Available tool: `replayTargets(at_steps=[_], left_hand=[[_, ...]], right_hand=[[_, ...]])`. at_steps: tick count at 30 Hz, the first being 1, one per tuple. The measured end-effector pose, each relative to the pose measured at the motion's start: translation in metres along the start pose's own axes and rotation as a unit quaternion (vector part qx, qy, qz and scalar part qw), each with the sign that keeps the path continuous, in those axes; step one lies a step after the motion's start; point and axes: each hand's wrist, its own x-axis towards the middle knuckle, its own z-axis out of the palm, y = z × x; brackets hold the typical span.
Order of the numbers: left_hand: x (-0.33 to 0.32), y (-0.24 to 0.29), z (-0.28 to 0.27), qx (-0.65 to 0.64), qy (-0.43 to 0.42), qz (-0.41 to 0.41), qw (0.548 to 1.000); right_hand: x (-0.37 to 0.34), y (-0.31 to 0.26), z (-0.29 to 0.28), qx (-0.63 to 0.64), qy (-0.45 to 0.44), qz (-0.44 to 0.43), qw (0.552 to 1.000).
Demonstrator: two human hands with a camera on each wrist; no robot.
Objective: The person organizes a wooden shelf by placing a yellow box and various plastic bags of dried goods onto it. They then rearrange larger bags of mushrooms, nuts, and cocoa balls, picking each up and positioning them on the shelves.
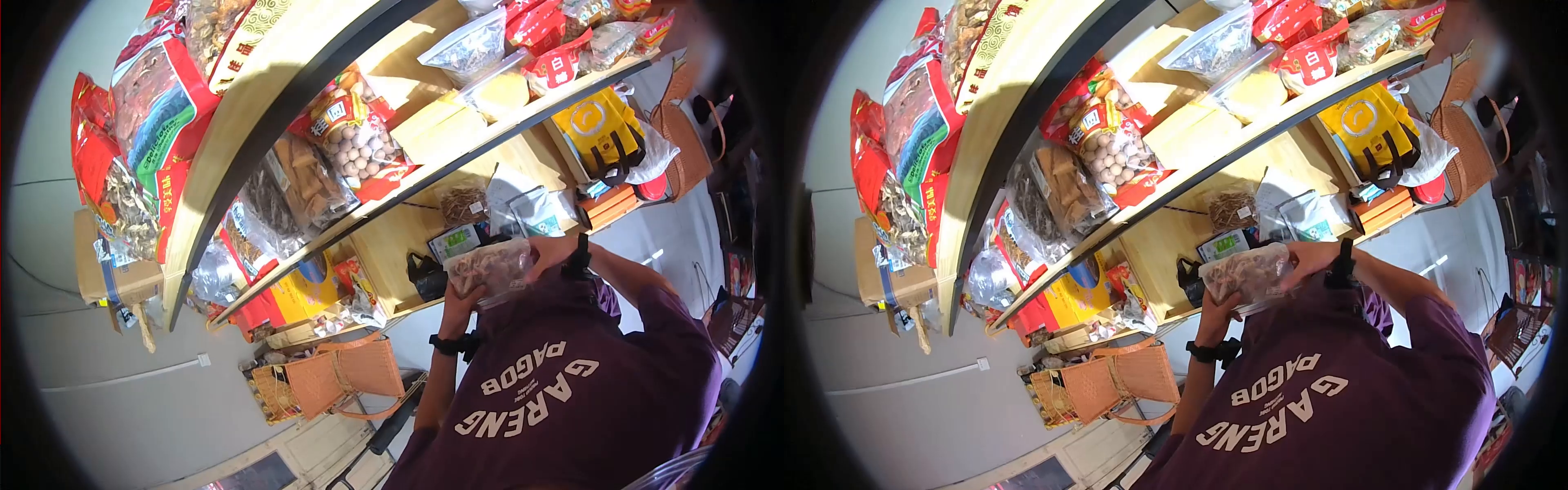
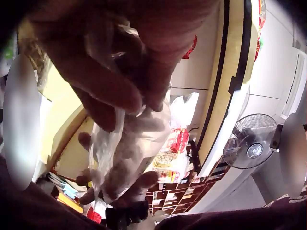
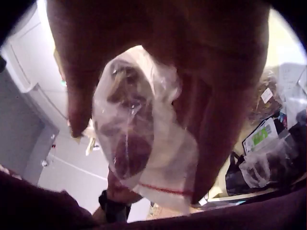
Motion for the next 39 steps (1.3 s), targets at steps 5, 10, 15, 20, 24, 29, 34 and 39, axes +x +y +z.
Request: replayTargets(at_steps=[5,10,15,20,24,29,34,39], left_hand=[[-0.006,-0.001,-0.02,-0.01,-0.015,0.025,1.0],[-0.005,0.007,-0.052,-0.066,-0.061,-0.015,0.996],[0.009,0.036,-0.082,0.054,-0.185,0.038,0.981],[0.019,0.09,-0.075,0.031,-0.188,0.109,0.976],[0.043,0.142,-0.085,0.191,-0.162,0.233,0.94],[0.045,0.24,-0.051,0.121,-0.16,0.422,0.884],[0.101,0.321,-0.002,0.141,-0.128,0.513,0.837],[0.163,0.35,0.027,0.3,-0.037,0.602,0.739]], right_hand=[[0.016,0.002,0.021,0.008,0.099,-0.07,0.993],[0.031,-0.015,0.041,0.041,0.137,-0.135,0.98],[0.036,-0.049,0.05,-0.057,0.165,-0.114,0.978],[0.042,-0.095,0.06,-0.087,0.182,-0.196,0.96],[0.04,-0.146,0.048,-0.319,0.299,-0.068,0.897],[0.039,-0.251,0.058,-0.566,0.436,-0.214,0.666],[0.052,-0.331,0.007,-0.621,0.493,-0.192,0.578],[0.059,-0.341,-0.072,-0.743,0.502,-0.17,0.409]])
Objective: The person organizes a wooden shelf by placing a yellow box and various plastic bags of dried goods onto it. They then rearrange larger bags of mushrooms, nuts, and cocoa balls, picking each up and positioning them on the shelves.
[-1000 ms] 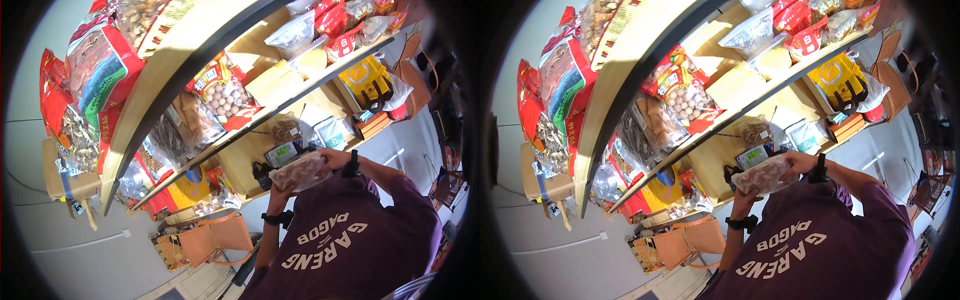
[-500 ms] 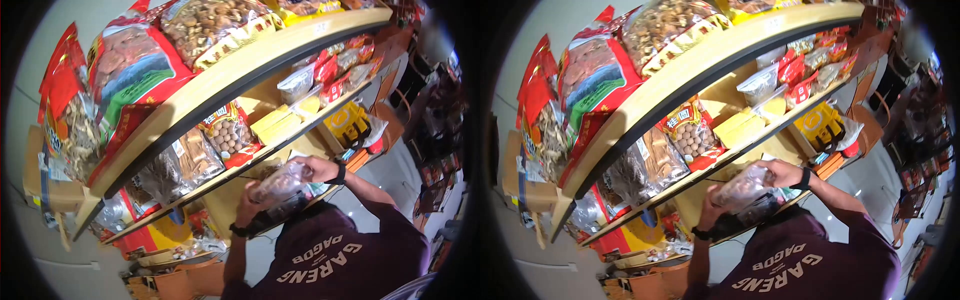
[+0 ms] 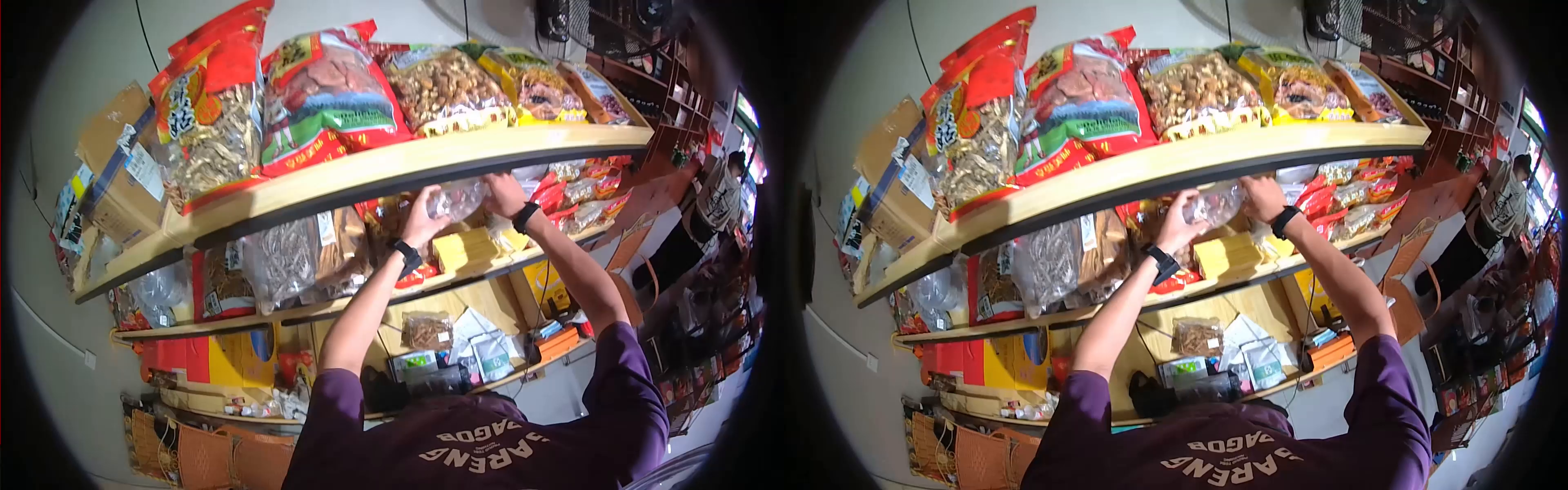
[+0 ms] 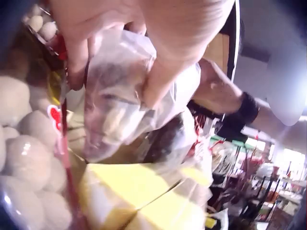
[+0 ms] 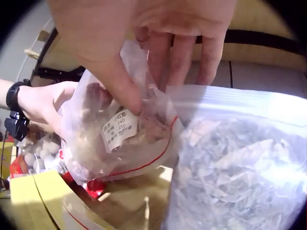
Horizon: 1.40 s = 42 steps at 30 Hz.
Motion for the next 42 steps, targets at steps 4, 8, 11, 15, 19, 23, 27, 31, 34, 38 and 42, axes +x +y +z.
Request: replayTargets(at_steps=[4,8,11,15,19,23,27,31,34,38,42], left_hand=[[-0.001,-0.009,0.002,0.14,-0.095,-0.05,0.984],[0.006,-0.019,0.003,0.251,-0.166,-0.031,0.953],[0.017,-0.012,0.006,0.341,-0.231,-0.03,0.911],[0.034,-0.021,0.037,0.494,-0.314,-0.024,0.81],[0.055,-0.015,0.033,0.495,-0.387,-0.074,0.775],[0.04,-0.017,0.016,0.273,-0.299,-0.058,0.912],[-0.04,0.056,0.006,-0.018,-0.158,0.029,0.987],[-0.158,0.07,0.018,-0.12,-0.216,-0.118,0.962],[-0.248,-0.003,0.051,-0.124,-0.22,-0.21,0.945],[-0.359,-0.092,0.076,-0.117,-0.104,-0.268,0.951],[-0.412,-0.163,0.079,-0.012,-0.067,-0.43,0.9]], right_hand=[[0.011,-0.01,0.002,-0.042,-0.14,0.018,0.989],[0.008,-0.021,-0.01,-0.076,-0.238,-0.001,0.968],[0.006,-0.022,-0.019,-0.079,-0.252,0.009,0.964],[-0.005,-0.012,-0.019,-0.061,-0.191,-0.008,0.98],[-0.048,-0.041,-0.036,0.047,0.077,-0.095,0.991],[-0.145,-0.103,-0.045,0.147,0.143,0.055,0.977],[-0.256,-0.126,0.016,0.293,0.057,0.219,0.929],[-0.344,-0.153,0.062,0.387,-0.041,0.335,0.858],[-0.381,-0.165,0.079,0.425,-0.074,0.371,0.822],[-0.427,-0.184,0.101,0.458,-0.099,0.451,0.76],[-0.435,-0.19,0.11,0.472,-0.179,0.441,0.742]])
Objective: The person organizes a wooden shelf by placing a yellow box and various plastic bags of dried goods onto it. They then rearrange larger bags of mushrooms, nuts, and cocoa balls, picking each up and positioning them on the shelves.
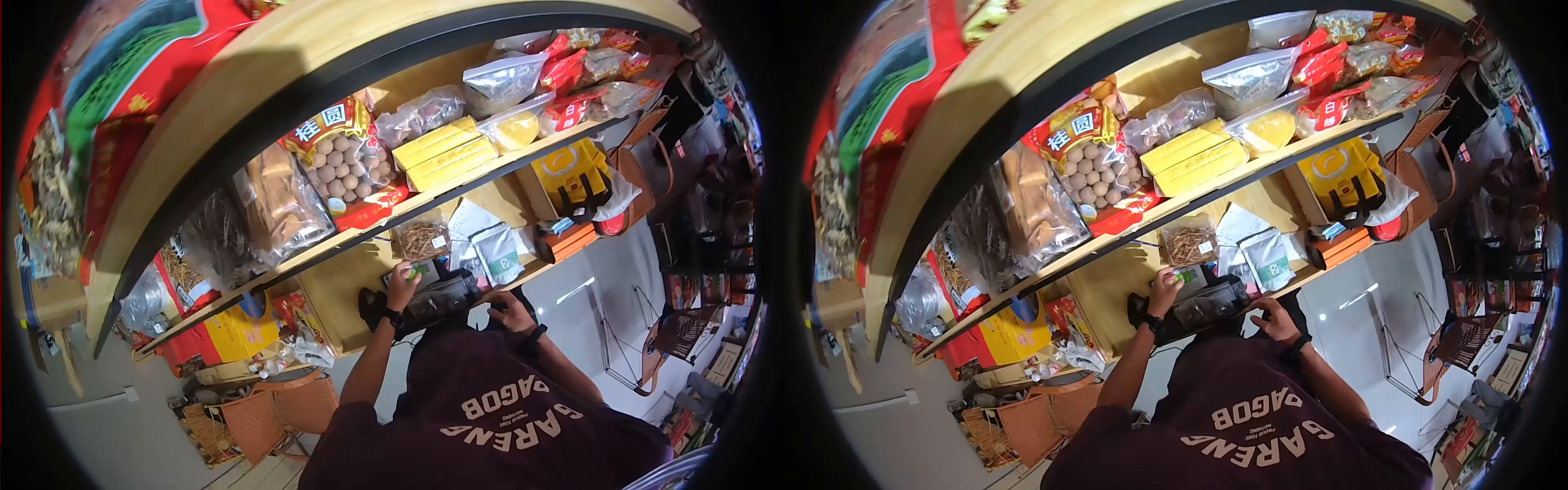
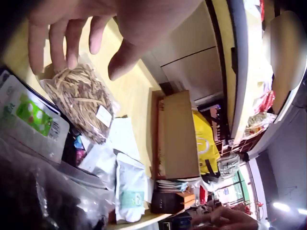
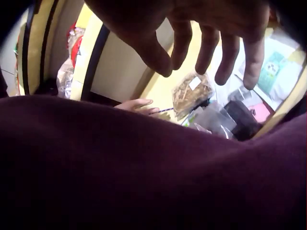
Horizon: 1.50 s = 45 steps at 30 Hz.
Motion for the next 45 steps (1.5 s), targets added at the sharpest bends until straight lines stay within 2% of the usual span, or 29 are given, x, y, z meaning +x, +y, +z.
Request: replayTargets(at_steps=[3,4,7,8,11,12,17,19,23,24,25,27,28,31,33,35,36,37,39,41,42,44,45], left_hand=[[0.031,-0.046,-0.003,-0.035,0.051,-0.027,0.998],[0.042,-0.055,-0.002,-0.063,0.072,-0.066,0.993],[0.074,-0.066,0.006,-0.046,0.113,-0.119,0.985],[0.079,-0.045,0.003,0.081,0.098,-0.117,0.985],[0.118,-0.104,0.017,-0.054,0.085,-0.101,0.99],[0.117,-0.092,0.023,-0.113,0.098,-0.072,0.986],[0.119,-0.041,0.035,-0.118,0.086,-0.101,0.984],[0.125,-0.064,0.034,-0.096,0.059,-0.115,0.987],[0.111,-0.032,0.037,-0.169,0.026,-0.16,0.972],[0.111,-0.024,0.034,-0.134,-0.011,-0.181,0.974],[0.112,-0.032,0.038,-0.116,0.026,-0.133,0.984],[0.12,-0.093,0.049,-0.079,0.102,-0.036,0.991],[0.123,-0.105,0.049,-0.033,0.088,-0.087,0.992],[0.111,-0.078,0.055,-0.248,-0.018,-0.09,0.964],[0.107,-0.08,0.052,-0.15,0.009,-0.113,0.982],[0.084,-0.055,0.065,-0.192,0.08,-0.068,0.976],[0.077,-0.045,0.065,-0.24,0.075,-0.034,0.967],[0.066,-0.028,0.064,-0.231,0.083,-0.037,0.969],[0.037,0.004,0.053,-0.216,0.099,-0.033,0.971],[0.022,0.006,0.044,-0.285,0.059,-0.004,0.957],[0.016,0.007,0.034,-0.214,0.041,0.011,0.976],[-0.003,0.024,0.016,-0.186,-0.013,-0.006,0.982],[-0.021,0.052,0.006,-0.228,-0.051,-0.037,0.972]], right_hand=[[-0.002,0.028,0.008,0.016,-0.057,0.101,0.993],[-0.004,0.036,0.01,0.016,-0.08,0.124,0.989],[-0.011,0.052,0.017,0.027,-0.106,0.163,0.981],[-0.017,0.057,0.018,0.031,-0.106,0.171,0.979],[-0.034,0.067,0.014,0.063,-0.106,0.197,0.973],[-0.039,0.07,0.012,0.081,-0.106,0.213,0.968],[-0.049,0.091,0.003,0.111,-0.04,0.263,0.958],[-0.053,0.098,0.001,0.122,-0.023,0.281,0.952],[-0.057,0.109,-0.001,0.147,-0.012,0.267,0.953],[-0.057,0.108,-0.002,0.141,-0.013,0.27,0.952],[-0.056,0.106,-0.001,0.136,-0.015,0.271,0.953],[-0.052,0.103,0.0,0.141,-0.026,0.272,0.952],[-0.053,0.102,-0.002,0.141,-0.029,0.274,0.951],[-0.056,0.1,-0.002,0.189,-0.02,0.234,0.953],[-0.058,0.091,-0.004,0.255,-0.013,0.27,0.928],[-0.057,0.084,-0.01,0.284,-0.006,0.294,0.912],[-0.056,0.081,-0.013,0.284,0.0,0.301,0.91],[-0.055,0.079,-0.015,0.284,0.007,0.307,0.908],[-0.053,0.08,-0.02,0.174,-0.016,0.248,0.953],[-0.046,0.073,-0.025,0.063,-0.02,0.165,0.984],[-0.038,0.052,-0.027,0.008,-0.014,0.111,0.994],[-0.019,0.006,-0.03,-0.076,0.012,-0.019,0.997],[-0.008,-0.016,-0.031,-0.105,0.032,-0.093,0.99]])
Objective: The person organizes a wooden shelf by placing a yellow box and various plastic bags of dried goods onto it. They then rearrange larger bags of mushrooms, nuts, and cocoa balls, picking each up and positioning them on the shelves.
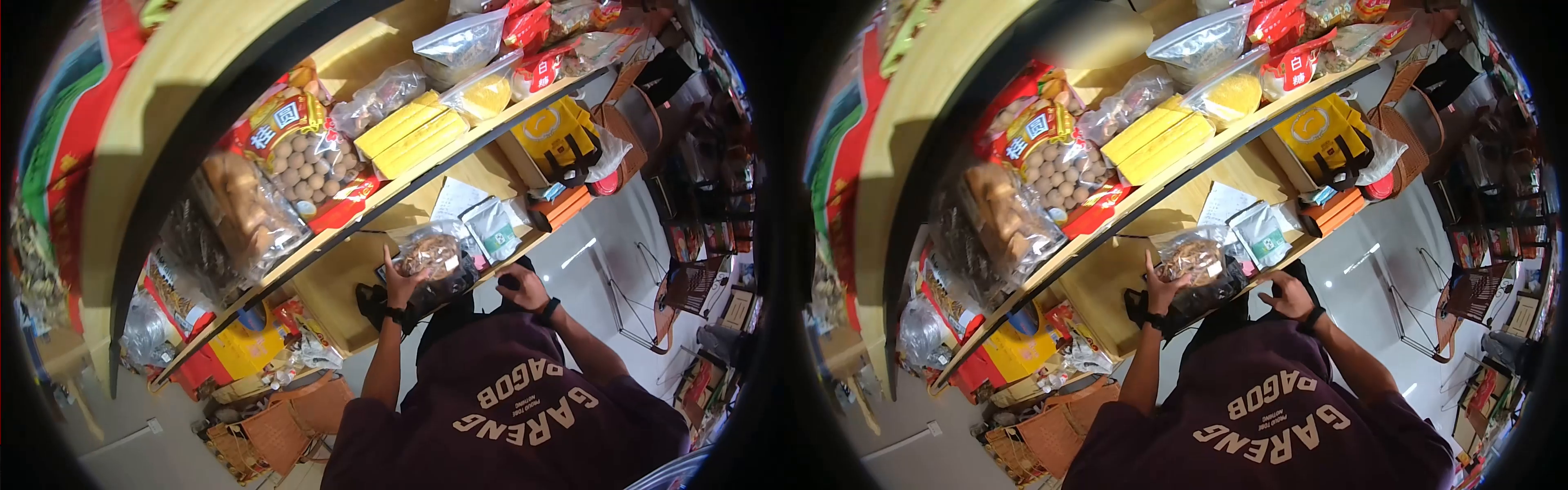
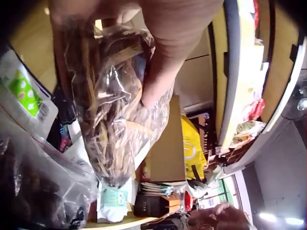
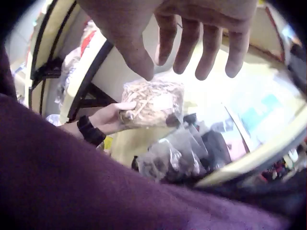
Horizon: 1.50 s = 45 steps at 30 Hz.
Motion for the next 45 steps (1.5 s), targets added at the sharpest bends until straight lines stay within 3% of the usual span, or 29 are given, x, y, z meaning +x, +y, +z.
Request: replayTargets(at_steps=[1,2,4,5,8,10,12,14,17,18,20,21,22,24,27,28,30,31,35,36,38,40,41,44,45], left_hand=[[-0.016,0.025,0.006,-0.044,-0.033,-0.036,0.998],[-0.029,0.039,0.008,-0.018,-0.05,-0.018,0.998],[-0.048,0.056,0.01,0.034,-0.082,0.02,0.996],[-0.052,0.051,0.006,0.139,-0.079,0.082,0.984],[-0.075,0.074,0.018,0.083,-0.098,0.113,0.985],[-0.089,0.095,0.023,0.01,-0.112,0.073,0.991],[-0.103,0.111,0.026,-0.044,-0.118,0.036,0.991],[-0.111,0.117,0.025,0.009,-0.11,0.096,0.989],[-0.122,0.116,0.028,0.059,-0.083,0.171,0.98],[-0.124,0.119,0.027,0.082,-0.093,0.131,0.983],[-0.13,0.13,0.021,0.125,-0.114,0.048,0.984],[-0.135,0.149,0.021,0.323,-0.07,0.13,0.935],[-0.138,0.159,0.024,0.424,-0.002,0.242,0.873],[-0.137,0.176,0.027,0.457,0.034,0.376,0.805],[-0.132,0.209,0.041,0.432,-0.093,0.338,0.831],[-0.131,0.212,0.042,0.433,-0.152,0.287,0.841],[-0.125,0.221,0.047,0.43,-0.263,0.188,0.843],[-0.127,0.228,0.052,0.451,-0.266,0.19,0.831],[-0.128,0.22,0.057,0.54,-0.244,0.264,0.761],[-0.13,0.227,0.061,0.566,-0.249,0.242,0.747],[-0.119,0.229,0.07,0.601,-0.31,0.05,0.735],[-0.076,0.142,0.043,0.455,-0.384,0.093,0.798],[-0.068,0.127,0.036,0.414,-0.402,0.095,0.811],[-0.057,0.122,0.03,0.366,-0.424,0.066,0.826],[-0.073,0.168,0.041,0.469,-0.386,0.081,0.791]], right_hand=[[0.016,-0.014,-0.002,0.003,-0.024,-0.005,1.0],[0.029,-0.035,-0.009,0.051,-0.052,-0.007,0.997],[0.05,-0.056,-0.008,-0.093,-0.029,-0.142,0.985],[0.06,-0.074,-0.009,-0.134,-0.04,-0.179,0.974],[0.077,-0.094,-0.011,-0.118,-0.143,-0.188,0.965],[0.08,-0.122,-0.023,-0.068,-0.274,-0.096,0.954],[0.086,-0.122,-0.024,0.058,-0.331,-0.073,0.939],[0.088,-0.123,-0.025,0.156,-0.443,0.02,0.883],[0.082,-0.103,-0.01,0.29,-0.472,0.024,0.833],[0.078,-0.105,-0.007,0.406,-0.468,0.03,0.784],[0.08,-0.097,-0.007,0.284,-0.486,-0.023,0.826],[0.079,-0.109,-0.015,0.228,-0.494,-0.009,0.839],[0.079,-0.122,-0.021,0.173,-0.5,0.007,0.849],[0.079,-0.127,-0.025,0.161,-0.49,-0.016,0.856],[0.086,-0.112,-0.015,0.099,-0.465,-0.176,0.862],[0.08,-0.114,-0.013,0.182,-0.475,-0.128,0.851],[0.084,-0.128,-0.023,0.067,-0.467,-0.159,0.867],[0.085,-0.132,-0.025,0.016,-0.443,-0.199,0.874],[0.081,-0.173,-0.045,-0.161,-0.462,-0.148,0.86],[0.084,-0.174,-0.044,-0.206,-0.447,-0.215,0.844],[0.086,-0.168,-0.041,-0.222,-0.403,-0.303,0.834],[0.089,-0.162,-0.036,-0.272,-0.383,-0.302,0.83],[0.09,-0.155,-0.034,-0.28,-0.386,-0.302,0.825],[0.089,-0.155,-0.043,-0.265,-0.378,-0.296,0.837],[0.088,-0.147,-0.042,-0.231,-0.352,-0.306,0.854]])
